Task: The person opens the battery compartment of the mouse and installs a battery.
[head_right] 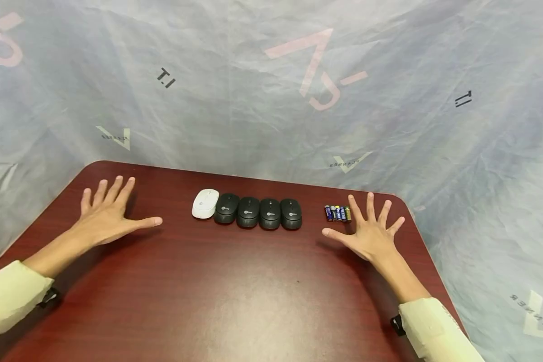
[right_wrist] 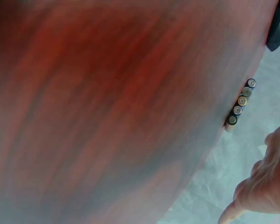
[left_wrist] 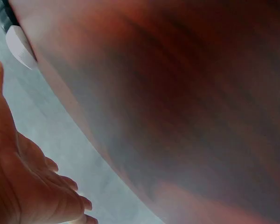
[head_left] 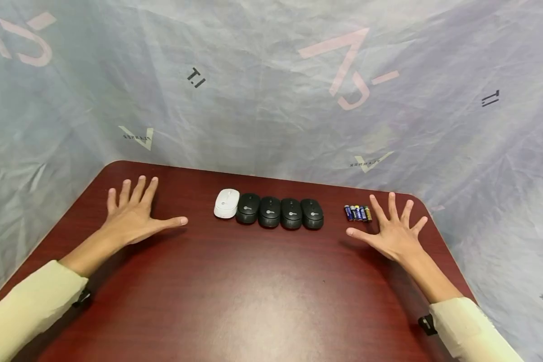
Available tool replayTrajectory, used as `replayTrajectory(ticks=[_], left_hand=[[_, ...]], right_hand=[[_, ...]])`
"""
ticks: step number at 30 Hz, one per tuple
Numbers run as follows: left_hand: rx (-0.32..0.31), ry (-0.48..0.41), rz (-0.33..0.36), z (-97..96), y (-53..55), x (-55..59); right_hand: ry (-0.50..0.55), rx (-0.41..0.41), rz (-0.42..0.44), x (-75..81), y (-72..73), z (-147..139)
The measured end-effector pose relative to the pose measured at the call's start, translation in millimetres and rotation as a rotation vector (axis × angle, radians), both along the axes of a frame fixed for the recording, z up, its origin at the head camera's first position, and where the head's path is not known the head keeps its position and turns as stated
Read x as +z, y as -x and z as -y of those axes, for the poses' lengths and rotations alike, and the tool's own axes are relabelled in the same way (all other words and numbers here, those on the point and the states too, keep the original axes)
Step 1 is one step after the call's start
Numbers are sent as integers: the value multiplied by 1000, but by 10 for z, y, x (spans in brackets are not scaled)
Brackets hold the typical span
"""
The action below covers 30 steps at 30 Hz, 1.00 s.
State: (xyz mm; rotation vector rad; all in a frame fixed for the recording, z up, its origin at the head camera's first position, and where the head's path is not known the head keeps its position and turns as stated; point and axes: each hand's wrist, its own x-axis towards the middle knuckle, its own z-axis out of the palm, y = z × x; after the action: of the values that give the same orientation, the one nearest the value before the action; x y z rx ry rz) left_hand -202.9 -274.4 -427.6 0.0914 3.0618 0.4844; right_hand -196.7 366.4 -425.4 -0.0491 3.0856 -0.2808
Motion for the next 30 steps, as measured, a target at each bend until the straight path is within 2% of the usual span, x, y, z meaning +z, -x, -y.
replayTrajectory(ticks=[9,17,25,30], left_hand=[[-88,-72,-22,-560,46,88],[-187,-88,-38,-1027,42,76],[-260,-119,-52,-1371,80,80],[-323,-144,-41,-1576,74,105]], right_hand=[[10,38,3,36,24,162],[32,74,4,63,33,363],[35,132,-10,57,45,476],[16,206,9,30,54,498]])
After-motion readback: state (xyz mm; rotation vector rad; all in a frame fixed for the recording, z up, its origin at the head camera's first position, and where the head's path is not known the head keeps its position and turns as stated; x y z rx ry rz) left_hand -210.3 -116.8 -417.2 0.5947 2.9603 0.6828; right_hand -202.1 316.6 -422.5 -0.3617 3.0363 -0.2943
